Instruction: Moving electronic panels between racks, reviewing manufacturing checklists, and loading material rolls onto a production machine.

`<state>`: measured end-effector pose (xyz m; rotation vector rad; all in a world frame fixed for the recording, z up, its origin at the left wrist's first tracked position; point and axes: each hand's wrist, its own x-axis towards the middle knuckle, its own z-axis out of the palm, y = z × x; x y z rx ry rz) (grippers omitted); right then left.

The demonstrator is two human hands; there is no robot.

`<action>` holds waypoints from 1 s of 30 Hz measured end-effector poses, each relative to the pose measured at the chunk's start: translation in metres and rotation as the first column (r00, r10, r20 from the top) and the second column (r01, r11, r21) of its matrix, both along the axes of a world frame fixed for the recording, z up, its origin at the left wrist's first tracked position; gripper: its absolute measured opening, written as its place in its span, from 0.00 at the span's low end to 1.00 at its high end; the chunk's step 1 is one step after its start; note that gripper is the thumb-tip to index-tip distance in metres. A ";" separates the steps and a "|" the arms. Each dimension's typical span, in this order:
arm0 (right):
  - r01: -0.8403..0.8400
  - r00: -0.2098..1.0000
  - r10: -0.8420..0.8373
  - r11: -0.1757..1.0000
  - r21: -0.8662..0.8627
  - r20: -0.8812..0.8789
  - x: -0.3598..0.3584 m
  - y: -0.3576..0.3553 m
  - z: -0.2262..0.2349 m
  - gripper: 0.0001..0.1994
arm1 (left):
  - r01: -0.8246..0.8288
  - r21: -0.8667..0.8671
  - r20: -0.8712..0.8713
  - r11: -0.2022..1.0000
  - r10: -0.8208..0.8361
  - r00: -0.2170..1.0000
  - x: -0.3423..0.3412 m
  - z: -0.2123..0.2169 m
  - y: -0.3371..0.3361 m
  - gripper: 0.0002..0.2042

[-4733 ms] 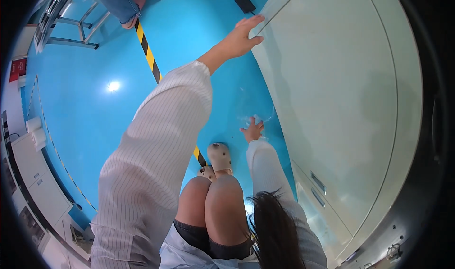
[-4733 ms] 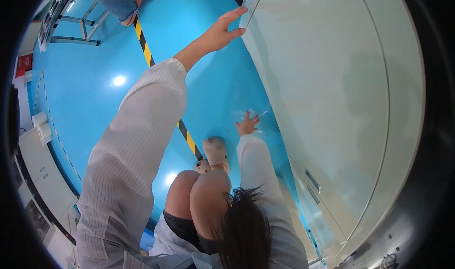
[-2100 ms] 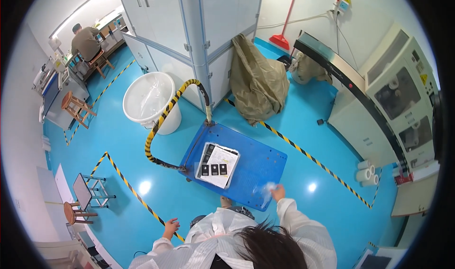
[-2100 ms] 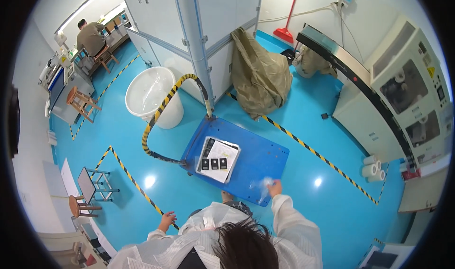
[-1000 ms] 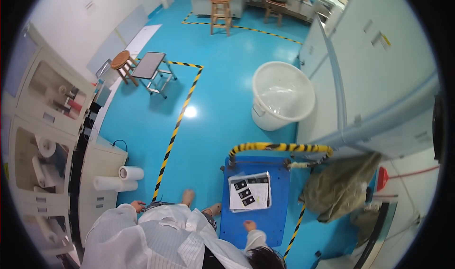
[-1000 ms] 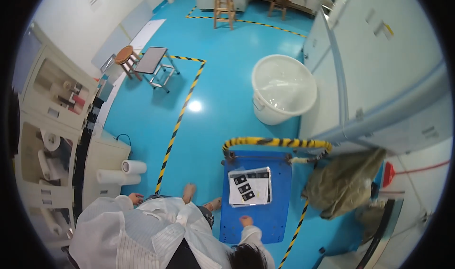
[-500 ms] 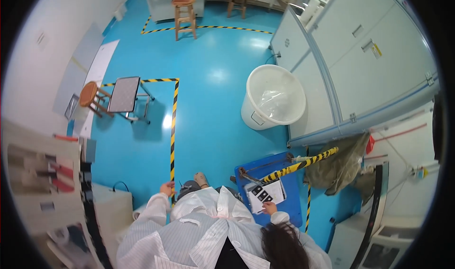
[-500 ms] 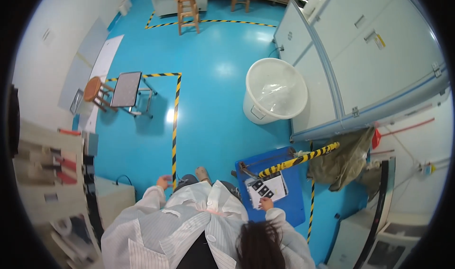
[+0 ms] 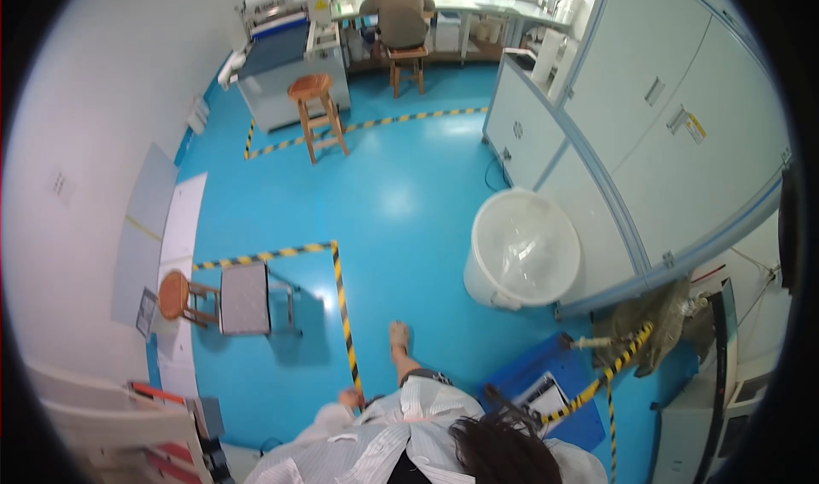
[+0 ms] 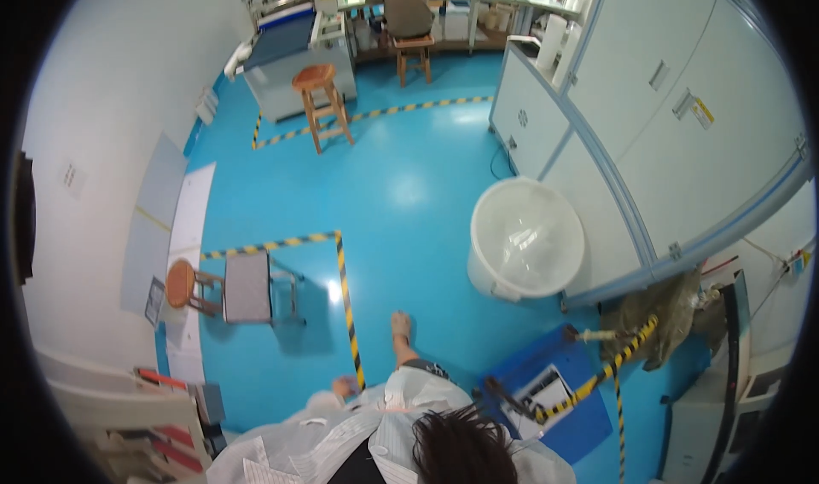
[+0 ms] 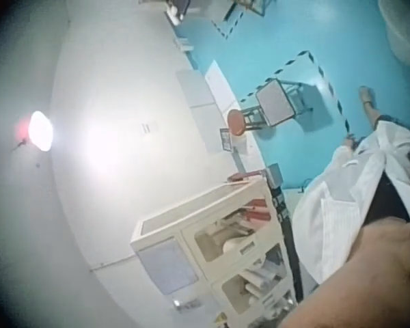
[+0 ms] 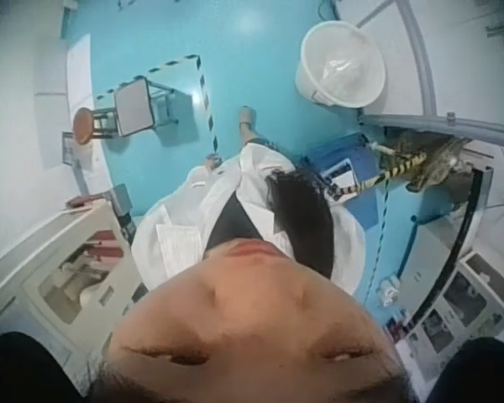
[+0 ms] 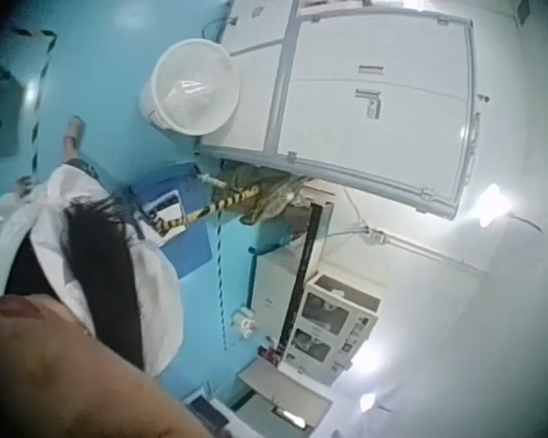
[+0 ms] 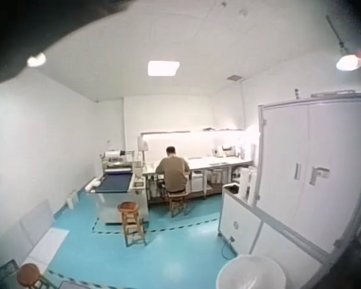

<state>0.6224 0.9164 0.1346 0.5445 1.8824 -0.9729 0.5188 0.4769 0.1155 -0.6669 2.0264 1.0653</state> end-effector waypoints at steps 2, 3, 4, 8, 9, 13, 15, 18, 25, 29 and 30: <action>-0.068 0.997 0.068 0.998 0.017 -0.030 -0.062 -0.005 -0.008 0.12 | 0.036 -0.143 -0.199 0.989 -0.064 0.978 -0.021 -0.002 0.006 0.09; -0.108 0.993 0.109 0.994 0.031 -0.045 -0.090 -0.008 -0.010 0.13 | 0.005 -0.229 -0.257 0.973 -0.065 0.964 -0.034 0.005 0.006 0.10; -0.176 0.981 0.180 0.983 0.057 -0.073 -0.116 -0.012 -0.012 0.13 | -0.017 -0.214 -0.301 0.977 -0.049 0.952 -0.060 0.012 0.000 0.11; -0.207 0.939 0.243 0.965 0.161 -0.245 -0.264 -0.015 -0.006 0.13 | -0.299 0.282 -0.207 0.912 0.362 0.909 -0.189 0.064 -0.066 0.19; -0.105 0.951 0.150 0.979 0.173 -0.271 -0.307 -0.014 0.003 0.14 | -0.396 0.306 -0.238 0.866 0.472 0.849 -0.225 0.077 -0.082 0.21; 0.281 0.889 -0.285 0.957 -0.065 -0.359 -0.486 -0.009 0.057 0.14 | -0.597 0.420 -0.238 0.683 0.718 0.654 -0.335 0.110 -0.123 0.22; 0.279 0.869 -0.270 0.959 -0.039 -0.416 -0.558 -0.015 0.073 0.14 | -0.698 0.409 -0.139 0.588 0.796 0.589 -0.368 0.108 -0.135 0.21; 0.309 0.809 -0.321 0.945 -0.109 -0.493 -0.634 -0.024 0.070 0.13 | -0.631 0.268 -0.123 0.728 0.676 0.727 -0.395 0.072 -0.136 0.21; -0.541 0.495 0.706 0.706 0.457 -0.506 -0.662 -0.065 0.006 0.05 | -0.066 -0.311 -0.316 0.948 -0.038 0.948 -0.516 0.036 -0.141 0.10; -0.617 0.573 0.694 0.715 0.329 -0.435 -0.702 -0.090 -0.006 0.13 | -0.412 0.249 -0.357 0.876 0.479 0.802 -0.628 0.090 -0.144 0.13; -0.619 0.633 0.646 0.754 0.222 -0.427 -0.730 -0.099 0.000 0.14 | -0.533 0.423 -0.262 0.732 0.663 0.701 -0.656 0.107 -0.149 0.12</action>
